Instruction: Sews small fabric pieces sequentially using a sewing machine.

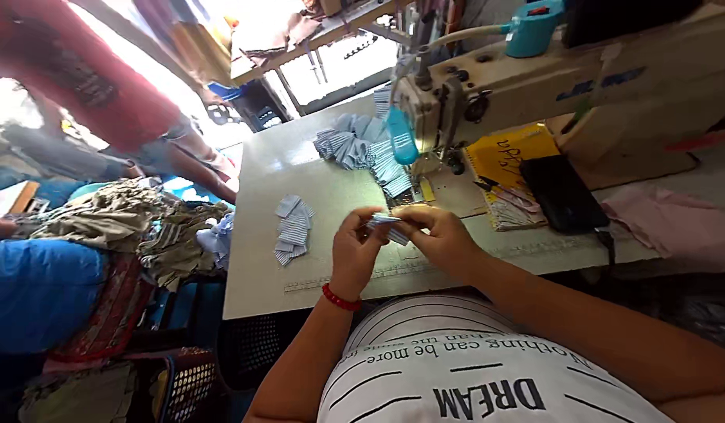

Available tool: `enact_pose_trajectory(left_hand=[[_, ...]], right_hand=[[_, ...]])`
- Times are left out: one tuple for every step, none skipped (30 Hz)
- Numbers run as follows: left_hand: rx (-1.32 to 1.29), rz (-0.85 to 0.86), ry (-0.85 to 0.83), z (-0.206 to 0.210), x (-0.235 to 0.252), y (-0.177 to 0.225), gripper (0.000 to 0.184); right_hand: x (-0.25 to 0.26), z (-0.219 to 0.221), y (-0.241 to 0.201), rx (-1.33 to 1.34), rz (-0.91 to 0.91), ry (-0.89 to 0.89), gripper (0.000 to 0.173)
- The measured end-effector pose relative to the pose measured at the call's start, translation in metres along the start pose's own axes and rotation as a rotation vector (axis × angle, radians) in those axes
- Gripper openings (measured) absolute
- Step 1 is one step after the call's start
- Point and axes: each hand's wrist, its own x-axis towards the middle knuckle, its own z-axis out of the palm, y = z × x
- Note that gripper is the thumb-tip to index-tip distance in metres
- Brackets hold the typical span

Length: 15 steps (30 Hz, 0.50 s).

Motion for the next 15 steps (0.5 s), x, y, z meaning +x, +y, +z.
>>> enact_pose_trajectory(left_hand=[[0.023, 0.001, 0.005, 0.0, 0.001, 0.0, 0.025], [0.028, -0.003, 0.012, 0.0, 0.001, 0.0, 0.019], [0.023, -0.011, 0.017, 0.001, 0.001, 0.0, 0.017], [0.016, -0.03, 0.02, 0.003, 0.001, 0.0, 0.016], [0.009, -0.054, 0.016, 0.006, 0.001, -0.001, 0.017], [0.012, -0.077, -0.001, 0.008, 0.001, -0.001, 0.02], [0.039, -0.092, -0.025, 0.009, 0.002, -0.001, 0.023], [0.087, -0.1, -0.056, 0.01, 0.004, -0.002, 0.027], [0.142, -0.09, -0.081, 0.01, 0.005, -0.003, 0.025], [0.187, -0.069, -0.106, 0.011, 0.006, -0.006, 0.02], [0.211, -0.058, -0.128, 0.013, 0.008, -0.008, 0.017], [0.221, -0.053, -0.141, 0.015, 0.011, -0.011, 0.015], [0.224, -0.052, -0.147, 0.018, 0.014, -0.013, 0.015], [0.232, -0.052, -0.145, 0.023, 0.018, -0.017, 0.015], [0.253, -0.05, -0.129, 0.027, 0.021, -0.02, 0.015]], right_hand=[[0.0, 0.0, 0.002, 0.012, 0.018, 0.004, 0.017], [-0.001, 0.0, 0.003, 0.038, 0.053, 0.015, 0.016], [-0.001, 0.001, 0.004, 0.07, 0.085, 0.03, 0.015], [-0.002, 0.001, 0.005, 0.1, 0.115, 0.048, 0.014], [-0.003, 0.0, 0.006, 0.121, 0.138, 0.065, 0.011], [-0.004, 0.0, 0.007, 0.12, 0.148, 0.075, 0.009], [-0.004, -0.002, 0.008, 0.106, 0.149, 0.07, 0.008], [-0.005, -0.005, 0.01, 0.076, 0.144, 0.047, 0.008], [-0.005, -0.008, 0.011, 0.033, 0.133, 0.017, 0.009], [-0.006, -0.011, 0.013, -0.011, 0.126, -0.004, 0.011], [-0.007, -0.014, 0.015, -0.037, 0.138, -0.005, 0.012], [-0.009, -0.017, 0.018, -0.034, 0.166, 0.009, 0.013], [-0.01, -0.019, 0.022, -0.013, 0.195, 0.029, 0.015], [-0.011, -0.022, 0.025, 0.014, 0.226, 0.043, 0.018], [-0.012, -0.024, 0.029, 0.032, 0.258, 0.055, 0.02]])
